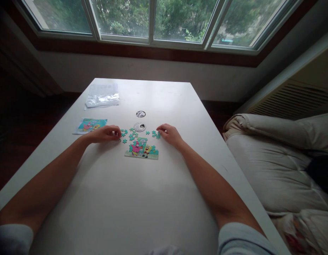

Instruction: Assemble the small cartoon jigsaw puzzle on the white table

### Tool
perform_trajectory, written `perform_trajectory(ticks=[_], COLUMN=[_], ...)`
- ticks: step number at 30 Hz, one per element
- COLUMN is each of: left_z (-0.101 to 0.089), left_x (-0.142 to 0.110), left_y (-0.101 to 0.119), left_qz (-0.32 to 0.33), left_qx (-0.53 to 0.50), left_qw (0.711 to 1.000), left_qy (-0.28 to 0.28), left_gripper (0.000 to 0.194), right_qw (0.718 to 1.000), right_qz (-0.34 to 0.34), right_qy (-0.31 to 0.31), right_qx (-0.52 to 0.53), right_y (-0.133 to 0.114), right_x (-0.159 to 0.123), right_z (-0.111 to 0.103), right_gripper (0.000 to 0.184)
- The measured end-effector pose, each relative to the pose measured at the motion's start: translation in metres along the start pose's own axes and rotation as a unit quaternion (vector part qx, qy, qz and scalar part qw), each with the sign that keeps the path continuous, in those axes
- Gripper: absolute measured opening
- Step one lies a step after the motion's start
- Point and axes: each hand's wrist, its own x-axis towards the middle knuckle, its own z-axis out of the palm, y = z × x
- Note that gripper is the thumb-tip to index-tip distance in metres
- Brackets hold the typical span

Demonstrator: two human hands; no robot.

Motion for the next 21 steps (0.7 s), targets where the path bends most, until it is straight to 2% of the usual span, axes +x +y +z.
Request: perform_trajectory(ticks=[5, 10, 15, 21], left_z=[0.008, 0.039, 0.069, 0.083], left_x=[0.005, 0.021, 0.034, 0.036], left_y=[0.008, 0.027, 0.045, 0.060], left_qz=[0.009, 0.036, 0.018, -0.007], left_qx=[-0.041, -0.180, -0.273, -0.280], left_qw=[0.999, 0.979, 0.954, 0.947], left_qy=[0.029, 0.089, 0.126, 0.157], left_gripper=[0.031, 0.032, 0.033, 0.035], right_qw=[1.000, 0.999, 0.996, 0.976], right_qz=[-0.002, -0.023, -0.017, -0.015], right_qy=[0.014, 0.029, -0.008, -0.074], right_qx=[-0.001, 0.020, 0.092, 0.204], right_y=[-0.009, -0.032, -0.057, -0.068], right_x=[0.000, -0.003, -0.008, -0.012], right_z=[0.003, 0.011, 0.019, 0.030], right_gripper=[0.022, 0.021, 0.021, 0.028])
